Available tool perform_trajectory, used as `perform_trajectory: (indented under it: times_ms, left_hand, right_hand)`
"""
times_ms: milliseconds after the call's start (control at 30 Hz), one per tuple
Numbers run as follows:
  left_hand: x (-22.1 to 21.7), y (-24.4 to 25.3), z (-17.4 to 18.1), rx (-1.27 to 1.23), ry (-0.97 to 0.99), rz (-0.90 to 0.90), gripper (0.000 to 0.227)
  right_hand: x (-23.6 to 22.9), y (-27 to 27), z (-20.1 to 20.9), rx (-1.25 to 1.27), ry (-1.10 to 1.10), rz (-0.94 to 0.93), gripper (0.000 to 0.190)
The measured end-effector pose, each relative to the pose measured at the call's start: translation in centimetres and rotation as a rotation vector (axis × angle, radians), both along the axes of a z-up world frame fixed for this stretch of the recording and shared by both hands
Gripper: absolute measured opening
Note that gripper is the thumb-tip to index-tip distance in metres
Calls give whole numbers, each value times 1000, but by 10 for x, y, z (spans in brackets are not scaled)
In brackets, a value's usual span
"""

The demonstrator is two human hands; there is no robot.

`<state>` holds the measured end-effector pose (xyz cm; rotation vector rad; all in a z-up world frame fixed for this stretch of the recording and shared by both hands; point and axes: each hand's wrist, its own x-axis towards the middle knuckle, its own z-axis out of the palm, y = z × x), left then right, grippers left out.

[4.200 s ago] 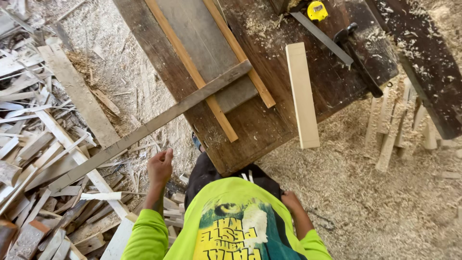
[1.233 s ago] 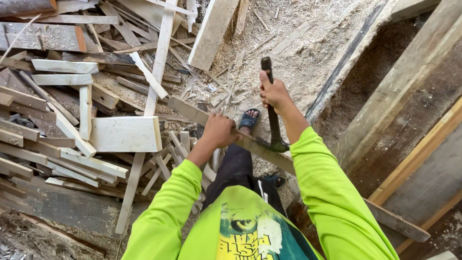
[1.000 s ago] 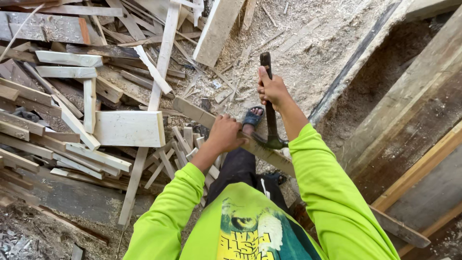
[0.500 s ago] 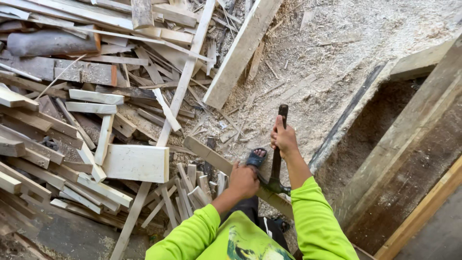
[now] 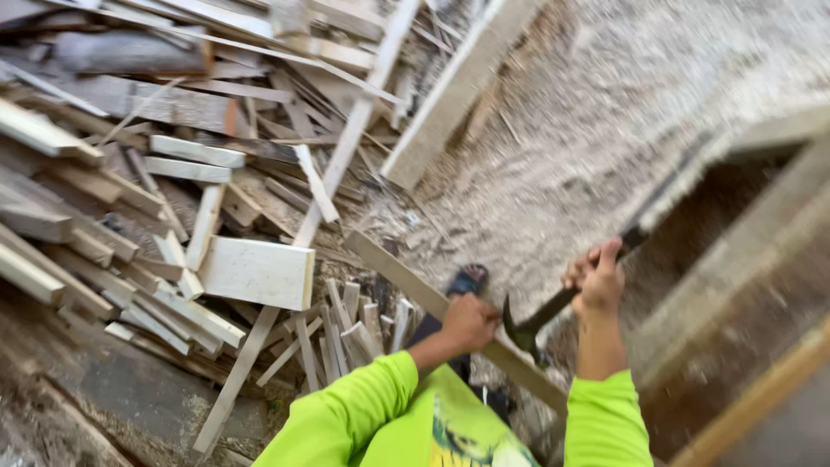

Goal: The person repeatedly places wooden pieces onto a sliding jig on a workbench and pushes them through a circular saw blade. They move several cut pieces aside and handle a hammer and measuring tape on the workbench.

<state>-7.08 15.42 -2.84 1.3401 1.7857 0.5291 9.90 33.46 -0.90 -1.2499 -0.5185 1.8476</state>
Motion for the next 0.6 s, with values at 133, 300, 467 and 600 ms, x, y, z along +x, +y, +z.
perform_trajectory:
  times_ms: [133, 300, 467, 600]
  left_hand:
    - [12, 44, 14, 373, -65, -28, 12]
    - [28, 53, 48, 524, -200, -130, 12]
    - [23, 63, 39, 379, -247, -221, 15]
    - [24, 23, 27, 178, -234, -224, 17]
  right_hand:
    - [38, 20, 33, 63, 84, -35, 51]
    - [82, -36, 74, 160, -185, 112, 48]
    - [135, -129, 90, 242, -316, -97, 45]
    - [175, -235, 112, 316, -407, -471, 42]
